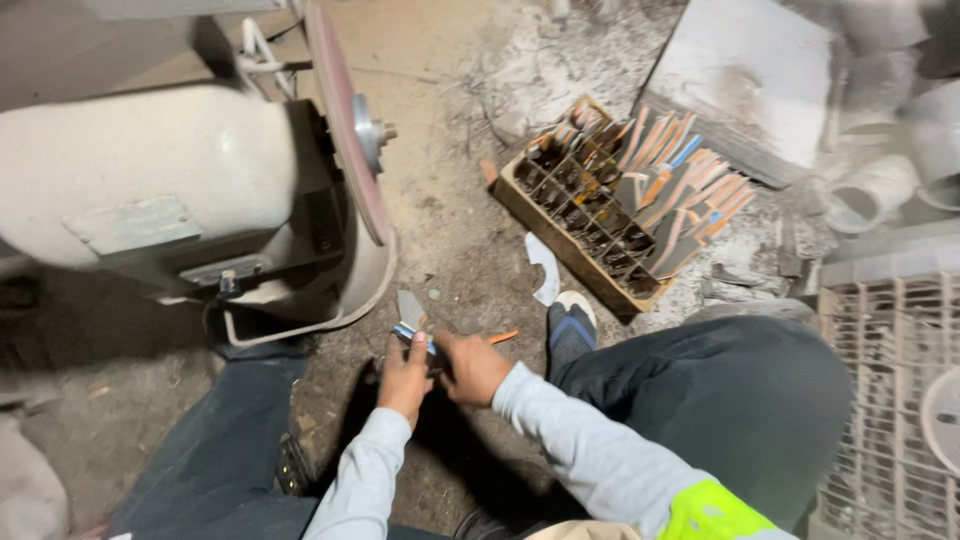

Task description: The person sits on the floor and uses a bench grinder to smooth the edges of several small plastic pieces. They handle each piece individually, pressing it against the spinning wheel, then set it aside on the floor or into a nearby crate.

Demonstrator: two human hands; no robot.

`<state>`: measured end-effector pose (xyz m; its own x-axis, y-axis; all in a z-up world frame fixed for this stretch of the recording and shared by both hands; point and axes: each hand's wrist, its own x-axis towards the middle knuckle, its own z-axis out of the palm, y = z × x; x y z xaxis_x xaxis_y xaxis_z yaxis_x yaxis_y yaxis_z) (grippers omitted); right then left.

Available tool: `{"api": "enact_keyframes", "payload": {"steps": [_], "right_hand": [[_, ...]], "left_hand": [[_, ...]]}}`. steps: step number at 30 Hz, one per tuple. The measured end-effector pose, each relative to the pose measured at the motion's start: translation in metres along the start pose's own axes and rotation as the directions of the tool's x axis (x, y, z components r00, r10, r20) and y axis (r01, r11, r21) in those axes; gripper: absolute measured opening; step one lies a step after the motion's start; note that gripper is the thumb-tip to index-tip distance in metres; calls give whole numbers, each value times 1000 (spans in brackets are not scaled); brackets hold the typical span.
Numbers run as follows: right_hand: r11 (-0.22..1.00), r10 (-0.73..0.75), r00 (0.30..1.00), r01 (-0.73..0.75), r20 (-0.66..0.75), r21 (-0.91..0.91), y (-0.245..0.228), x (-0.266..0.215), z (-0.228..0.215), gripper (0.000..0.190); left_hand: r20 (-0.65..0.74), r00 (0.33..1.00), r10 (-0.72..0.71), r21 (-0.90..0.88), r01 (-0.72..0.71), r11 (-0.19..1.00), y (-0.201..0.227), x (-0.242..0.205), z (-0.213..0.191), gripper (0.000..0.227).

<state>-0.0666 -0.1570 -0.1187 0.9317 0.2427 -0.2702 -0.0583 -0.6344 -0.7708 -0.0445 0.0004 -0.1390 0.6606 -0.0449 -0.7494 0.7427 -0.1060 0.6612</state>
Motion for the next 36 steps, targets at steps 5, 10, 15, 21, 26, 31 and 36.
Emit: {"api": "enact_keyframes", "payload": {"steps": [5,10,15,21,26,31,36], "right_hand": [[989,-97,981,114,-167,97,-69,-54,-47,52],[961,-126,967,174,-220,217,-78,-77,-54,45],[971,-104,964,152,-244,187,-79,-75,-53,46],[937,-90,980,22,-180,-350,-98,-77,-100,57],[877,-31,978,-72,-206,-474,-86,-71,-189,23],[957,-52,708,-167,-705,-238,9,-66,-310,24],[847,92,541,-484,-836,-220,200,-34,-278,36]], "left_hand": [[82,986,146,-459,-93,884,12,-19,0,52],[174,982,73,-579,43,814,33,-34,-1,44],[142,987,78,-493,3,870,48,-47,9,39],[87,968,234,-299,-199,933,65,-81,43,38],[240,914,327,-249,-268,931,91,-112,54,60],[217,950,225,-51,-219,974,96,-92,37,66],[199,970,143,46,-155,987,79,-69,31,61]]}}
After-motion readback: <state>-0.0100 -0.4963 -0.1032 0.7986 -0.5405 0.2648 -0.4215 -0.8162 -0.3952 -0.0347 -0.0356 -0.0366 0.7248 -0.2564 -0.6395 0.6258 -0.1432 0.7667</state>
